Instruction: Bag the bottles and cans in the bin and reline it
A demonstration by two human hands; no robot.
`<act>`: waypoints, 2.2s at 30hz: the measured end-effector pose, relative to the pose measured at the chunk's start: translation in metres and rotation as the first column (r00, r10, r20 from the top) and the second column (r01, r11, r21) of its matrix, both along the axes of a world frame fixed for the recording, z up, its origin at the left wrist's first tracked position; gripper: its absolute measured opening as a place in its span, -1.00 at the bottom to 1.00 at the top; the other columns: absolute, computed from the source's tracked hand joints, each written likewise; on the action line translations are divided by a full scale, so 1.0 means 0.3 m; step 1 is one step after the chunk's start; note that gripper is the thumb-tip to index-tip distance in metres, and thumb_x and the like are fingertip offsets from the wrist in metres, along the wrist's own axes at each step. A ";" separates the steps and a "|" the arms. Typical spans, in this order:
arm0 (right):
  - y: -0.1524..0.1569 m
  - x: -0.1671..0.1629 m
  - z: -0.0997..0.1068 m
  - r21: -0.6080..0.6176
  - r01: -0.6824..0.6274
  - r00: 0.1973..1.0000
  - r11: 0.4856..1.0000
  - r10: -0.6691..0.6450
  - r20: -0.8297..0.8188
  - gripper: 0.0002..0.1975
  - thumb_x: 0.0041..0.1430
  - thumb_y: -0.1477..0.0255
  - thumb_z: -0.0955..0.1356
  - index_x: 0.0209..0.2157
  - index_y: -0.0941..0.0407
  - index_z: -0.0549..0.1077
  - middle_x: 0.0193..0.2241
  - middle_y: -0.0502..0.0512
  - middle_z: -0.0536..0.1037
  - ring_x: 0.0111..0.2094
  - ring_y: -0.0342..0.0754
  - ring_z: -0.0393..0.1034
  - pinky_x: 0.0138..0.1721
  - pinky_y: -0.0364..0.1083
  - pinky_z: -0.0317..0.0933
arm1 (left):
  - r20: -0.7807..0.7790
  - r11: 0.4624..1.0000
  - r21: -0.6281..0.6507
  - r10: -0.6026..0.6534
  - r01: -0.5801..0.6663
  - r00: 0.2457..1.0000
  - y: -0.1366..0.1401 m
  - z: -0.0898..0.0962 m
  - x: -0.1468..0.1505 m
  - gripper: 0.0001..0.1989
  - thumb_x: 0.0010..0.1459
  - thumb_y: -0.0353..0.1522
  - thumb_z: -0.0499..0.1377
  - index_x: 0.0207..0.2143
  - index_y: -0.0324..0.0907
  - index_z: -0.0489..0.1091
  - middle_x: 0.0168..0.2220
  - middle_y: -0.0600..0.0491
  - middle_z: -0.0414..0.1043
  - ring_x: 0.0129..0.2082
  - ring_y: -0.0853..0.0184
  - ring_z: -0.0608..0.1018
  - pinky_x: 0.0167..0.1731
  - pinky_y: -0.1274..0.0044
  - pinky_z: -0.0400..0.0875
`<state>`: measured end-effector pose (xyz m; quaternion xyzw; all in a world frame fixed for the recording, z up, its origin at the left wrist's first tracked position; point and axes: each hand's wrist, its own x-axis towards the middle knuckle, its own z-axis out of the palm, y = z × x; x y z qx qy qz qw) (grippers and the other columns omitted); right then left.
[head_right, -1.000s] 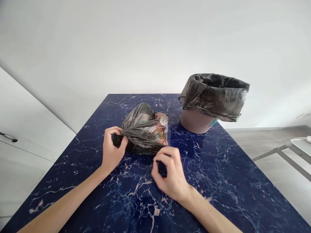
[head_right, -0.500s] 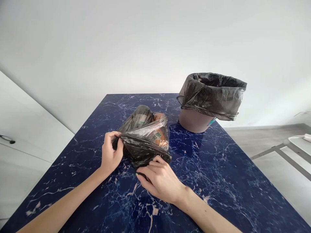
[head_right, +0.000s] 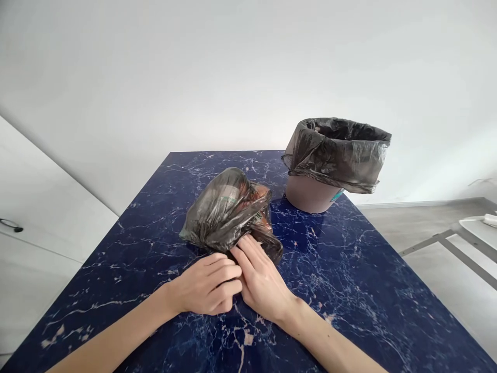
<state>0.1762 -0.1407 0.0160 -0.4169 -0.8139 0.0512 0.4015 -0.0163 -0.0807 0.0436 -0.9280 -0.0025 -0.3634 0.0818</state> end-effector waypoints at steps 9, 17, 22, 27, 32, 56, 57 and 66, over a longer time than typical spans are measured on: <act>-0.006 0.002 -0.017 0.062 0.280 0.958 0.958 -0.283 0.046 -0.10 0.41 0.74 0.11 0.62 -0.10 -0.27 0.61 0.17 -0.12 0.60 0.26 -0.20 0.50 0.43 0.05 | -0.094 0.884 -0.290 0.355 -0.366 0.930 0.048 -0.026 -0.018 -0.66 0.44 -0.55 0.00 0.19 -0.23 0.32 0.22 -0.22 0.51 0.29 0.04 0.49 0.27 0.14 0.45; -0.010 -0.011 -0.018 -0.011 0.393 0.918 0.920 -0.391 0.060 -0.15 0.47 0.58 0.24 0.61 -0.06 -0.21 0.53 0.34 0.11 0.56 0.30 0.00 0.40 0.39 0.26 | -0.079 0.581 -0.345 0.765 -0.737 0.640 0.092 -0.061 -0.033 -0.53 0.51 -0.25 0.03 0.34 -0.31 0.19 0.23 -0.42 0.30 0.32 -0.30 0.37 0.27 -0.18 0.28; -0.006 -0.005 -0.016 -0.014 0.422 0.902 0.907 -0.418 0.102 -0.17 0.43 0.48 0.31 0.59 0.01 -0.11 0.48 0.40 0.18 0.54 0.37 0.01 0.37 0.44 0.26 | -0.071 0.499 -0.350 0.830 -0.793 0.553 0.154 -0.043 -0.088 -0.41 0.49 -0.08 0.05 0.32 -0.34 0.24 0.28 -0.51 0.25 0.40 -0.43 0.25 0.31 -0.29 0.09; -0.012 -0.004 -0.020 -0.039 0.387 0.913 0.921 -0.376 0.159 -0.36 0.41 0.37 0.38 0.45 0.10 0.25 0.40 0.43 0.28 0.46 0.42 0.15 0.34 0.43 0.29 | -0.030 0.488 -0.442 0.830 -0.752 0.556 0.210 -0.033 -0.141 -0.49 0.56 -0.19 -0.18 0.32 -0.22 0.32 0.35 -0.40 0.30 0.45 -0.28 0.24 0.36 -0.24 0.05; -0.028 -0.007 0.009 -0.045 0.227 0.956 0.973 -0.213 0.203 -0.66 0.39 0.41 0.38 0.16 0.01 0.57 0.42 0.33 0.32 0.36 0.38 0.29 0.32 0.49 0.26 | -0.094 0.442 -0.438 0.844 -0.783 0.529 0.242 -0.035 -0.170 -0.56 0.48 -0.22 -0.07 0.22 -0.23 0.38 0.20 -0.37 0.45 0.31 -0.27 0.40 0.29 -0.19 0.20; -0.039 -0.012 0.027 -0.056 0.193 0.980 0.980 -0.189 0.058 -0.29 0.53 0.39 0.29 0.58 -0.01 -0.03 0.58 0.30 0.02 0.58 0.24 -0.07 0.44 0.39 0.17 | -0.128 0.445 -0.238 0.867 -0.864 0.482 0.266 -0.014 -0.330 -0.58 0.36 -0.07 0.13 0.00 -0.19 0.53 0.03 -0.33 0.60 0.17 -0.31 0.51 0.20 -0.11 0.39; -0.038 -0.012 0.024 -0.066 0.192 0.980 0.979 -0.188 0.060 -0.30 0.54 0.39 0.28 0.57 -0.01 -0.03 0.58 0.30 0.01 0.58 0.25 -0.07 0.45 0.40 0.17 | -0.122 0.454 -0.215 0.866 -0.865 0.485 0.266 -0.006 -0.333 -0.60 0.36 -0.08 0.12 -0.04 -0.19 0.53 0.01 -0.33 0.60 0.16 -0.30 0.52 0.19 -0.09 0.41; -0.027 -0.012 0.016 -0.080 0.207 0.978 0.975 -0.204 0.043 -0.31 0.54 0.41 0.28 0.56 -0.03 -0.01 0.58 0.26 0.03 0.57 0.25 -0.03 0.45 0.41 0.16 | 0.223 0.544 -0.302 0.839 -0.783 0.497 0.208 0.132 -0.336 -0.74 0.20 -0.19 0.25 -0.44 -0.07 0.27 -0.57 0.13 0.32 -0.59 0.30 0.40 -0.54 0.44 0.21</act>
